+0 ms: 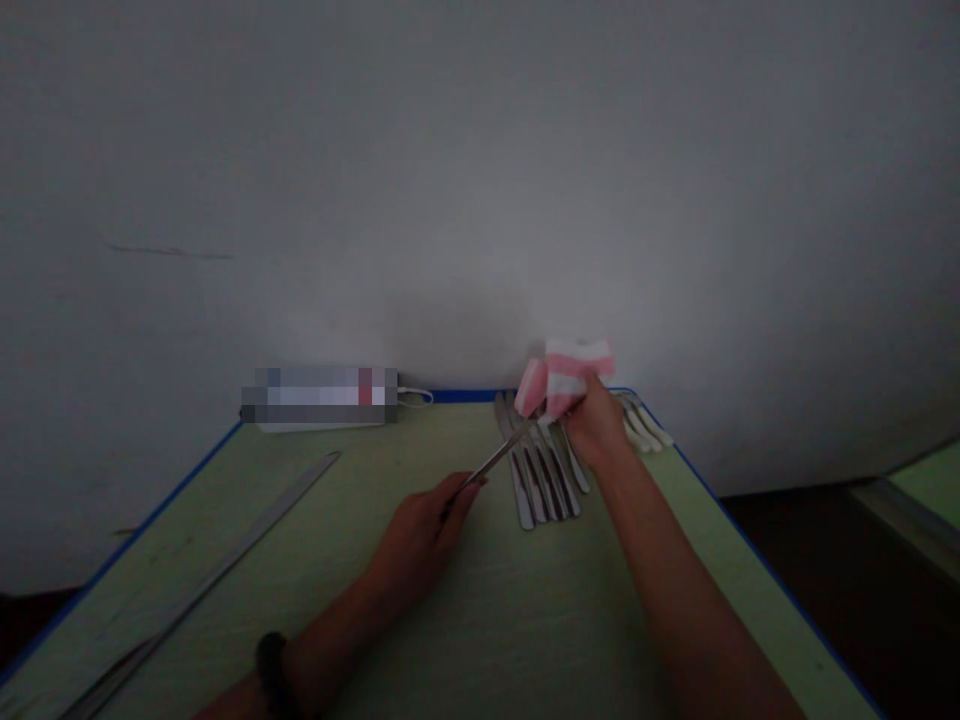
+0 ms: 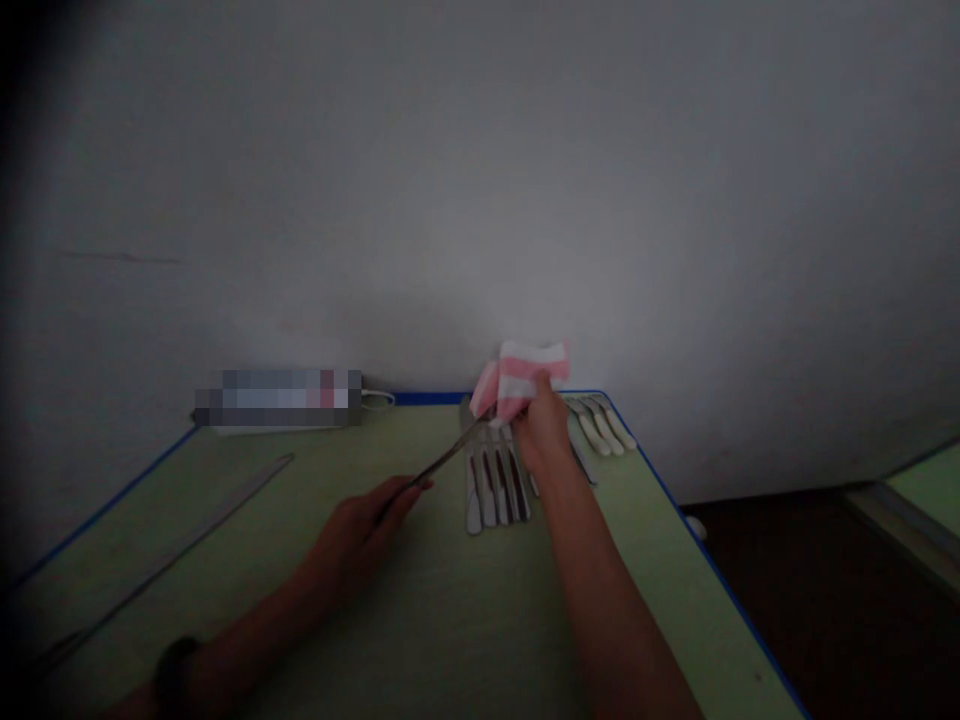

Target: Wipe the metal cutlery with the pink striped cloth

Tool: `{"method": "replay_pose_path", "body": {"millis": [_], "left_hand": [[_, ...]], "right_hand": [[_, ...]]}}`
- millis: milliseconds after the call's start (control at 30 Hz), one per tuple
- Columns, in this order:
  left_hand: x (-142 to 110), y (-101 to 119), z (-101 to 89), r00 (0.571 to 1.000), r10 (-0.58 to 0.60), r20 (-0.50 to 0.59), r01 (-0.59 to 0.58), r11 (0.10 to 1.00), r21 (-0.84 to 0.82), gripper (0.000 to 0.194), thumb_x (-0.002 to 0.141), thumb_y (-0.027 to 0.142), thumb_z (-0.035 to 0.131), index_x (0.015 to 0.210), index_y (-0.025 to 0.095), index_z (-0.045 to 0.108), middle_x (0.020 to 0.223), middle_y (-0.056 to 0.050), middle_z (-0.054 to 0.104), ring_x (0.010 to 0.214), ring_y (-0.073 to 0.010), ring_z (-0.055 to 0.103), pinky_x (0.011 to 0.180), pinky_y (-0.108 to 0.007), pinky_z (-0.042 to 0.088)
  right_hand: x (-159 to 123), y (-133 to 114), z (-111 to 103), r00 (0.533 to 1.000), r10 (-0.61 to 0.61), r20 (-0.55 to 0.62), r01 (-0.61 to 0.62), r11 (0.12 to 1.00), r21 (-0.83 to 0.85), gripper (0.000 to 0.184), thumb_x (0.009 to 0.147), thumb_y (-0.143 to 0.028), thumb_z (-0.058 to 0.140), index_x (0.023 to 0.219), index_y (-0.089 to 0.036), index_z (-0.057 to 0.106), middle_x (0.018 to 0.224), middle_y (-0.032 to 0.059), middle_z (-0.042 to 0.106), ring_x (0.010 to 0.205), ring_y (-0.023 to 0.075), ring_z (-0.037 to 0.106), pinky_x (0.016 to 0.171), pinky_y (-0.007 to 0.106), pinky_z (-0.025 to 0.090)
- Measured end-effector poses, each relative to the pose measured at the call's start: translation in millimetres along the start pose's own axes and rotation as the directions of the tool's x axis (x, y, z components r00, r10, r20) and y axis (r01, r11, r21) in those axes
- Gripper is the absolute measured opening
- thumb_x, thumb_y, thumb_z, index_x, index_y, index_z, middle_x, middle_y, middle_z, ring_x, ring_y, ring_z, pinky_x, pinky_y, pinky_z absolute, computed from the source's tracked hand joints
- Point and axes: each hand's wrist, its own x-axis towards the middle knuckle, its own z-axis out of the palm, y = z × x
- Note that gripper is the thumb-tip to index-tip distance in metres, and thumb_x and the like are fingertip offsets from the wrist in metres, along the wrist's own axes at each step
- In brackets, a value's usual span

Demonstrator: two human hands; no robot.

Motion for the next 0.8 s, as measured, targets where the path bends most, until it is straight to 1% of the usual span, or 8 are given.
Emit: {"method": "replay_pose_path", "body": {"millis": [167,267,367,467,533,600,667,800], "left_hand": [[1.4,-0.6,-1.2,0.999,-0.037,-0.039,0.036,0.999,-0.003,0.037,0.094,0.041,0.034,0.106,0.020,0.062,0.082,-0.001,0.072,0.069,-0.0160,0.067,0.065,-0.023,0.048],[2.0,-1.3,-0.9,0.998,-0.038,-0.047,0.039,0.999,0.009,0.037,0.094,0.041,0.034,0.105,0.020,0.063,0.082,-0.001,0.072,0.068,-0.0159,0.067,0.065,-0.023,0.049],[1.7,-1.2,-0.7,0.998,-0.032,-0.054,0.035,0.999,0.041,0.038,0.095,0.041,0.032,0.106,0.020,0.062,0.082,-0.001,0.072,0.068,-0.0158,0.067,0.065,-0.024,0.049],[0.2,0.0,-0.9,0.998,-0.011,-0.057,0.016,0.995,0.101,0.039,0.096,0.040,0.030,0.110,0.021,0.061,0.086,-0.002,0.072,0.073,-0.0169,0.068,0.066,-0.024,0.049],[-0.9,1.1,-0.6,0.998,0.002,-0.063,0.008,0.987,0.158,0.039,0.096,0.040,0.030,0.112,0.021,0.060,0.087,-0.003,0.072,0.073,-0.0175,0.069,0.067,-0.025,0.050],[-1.7,1.8,0.1,0.998,0.010,-0.066,0.004,0.977,0.214,0.039,0.096,0.040,0.029,0.114,0.022,0.059,0.089,-0.003,0.073,0.072,-0.0181,0.069,0.068,-0.026,0.051],[-1.9,1.8,1.1,0.998,0.014,-0.064,0.003,0.964,0.265,0.040,0.097,0.039,0.028,0.116,0.021,0.058,0.093,-0.004,0.073,0.074,-0.0192,0.070,0.069,-0.027,0.051],[-1.3,1.5,2.1,0.999,0.002,-0.046,0.014,0.936,0.352,0.040,0.098,0.038,0.027,0.119,0.022,0.056,0.098,-0.005,0.073,0.077,-0.0203,0.070,0.071,-0.029,0.051]], "right_hand": [[-6.7,-16.7,0.3,0.981,0.185,0.053,-0.182,0.982,-0.050,0.021,0.091,-0.027,0.040,0.078,-0.019,0.056,0.063,-0.0011,0.059,0.055,0.0135,0.055,0.051,0.026,0.047],[-9.1,-21.0,-0.2,0.969,0.232,0.088,-0.229,0.972,-0.047,0.019,0.090,-0.025,0.041,0.079,-0.019,0.055,0.064,-0.0007,0.059,0.057,0.0142,0.056,0.051,0.026,0.048],[-4.7,-16.8,-3.2,0.975,0.205,0.086,-0.204,0.979,-0.024,0.013,0.086,-0.019,0.045,0.080,-0.019,0.056,0.065,-0.0007,0.060,0.058,0.0143,0.057,0.052,0.027,0.049],[2.2,-5.3,-6.0,0.994,0.105,0.041,-0.105,0.994,0.000,0.009,0.081,-0.012,0.050,0.076,-0.017,0.056,0.063,-0.0022,0.061,0.058,0.0121,0.057,0.056,0.025,0.050],[5.2,2.4,-6.2,0.999,0.036,0.005,-0.036,0.999,0.036,0.008,0.079,-0.011,0.053,0.074,-0.017,0.056,0.063,-0.0028,0.062,0.058,0.0106,0.058,0.057,0.023,0.049],[5.8,7.3,-4.9,1.000,0.004,-0.005,-0.003,0.997,0.077,0.007,0.078,-0.012,0.055,0.074,-0.017,0.057,0.066,-0.0028,0.064,0.059,0.0098,0.059,0.057,0.021,0.049],[4.4,9.2,-2.7,1.000,0.000,0.018,-0.002,0.994,0.112,0.005,0.078,-0.014,0.055,0.076,-0.017,0.058,0.067,-0.0029,0.064,0.059,0.0093,0.059,0.055,0.019,0.048],[-0.5,11.0,1.9,0.996,0.056,0.073,-0.067,0.986,0.155,0.007,0.083,-0.024,0.052,0.082,-0.019,0.057,0.065,-0.0037,0.062,0.052,0.0088,0.056,0.048,0.019,0.045]]}}
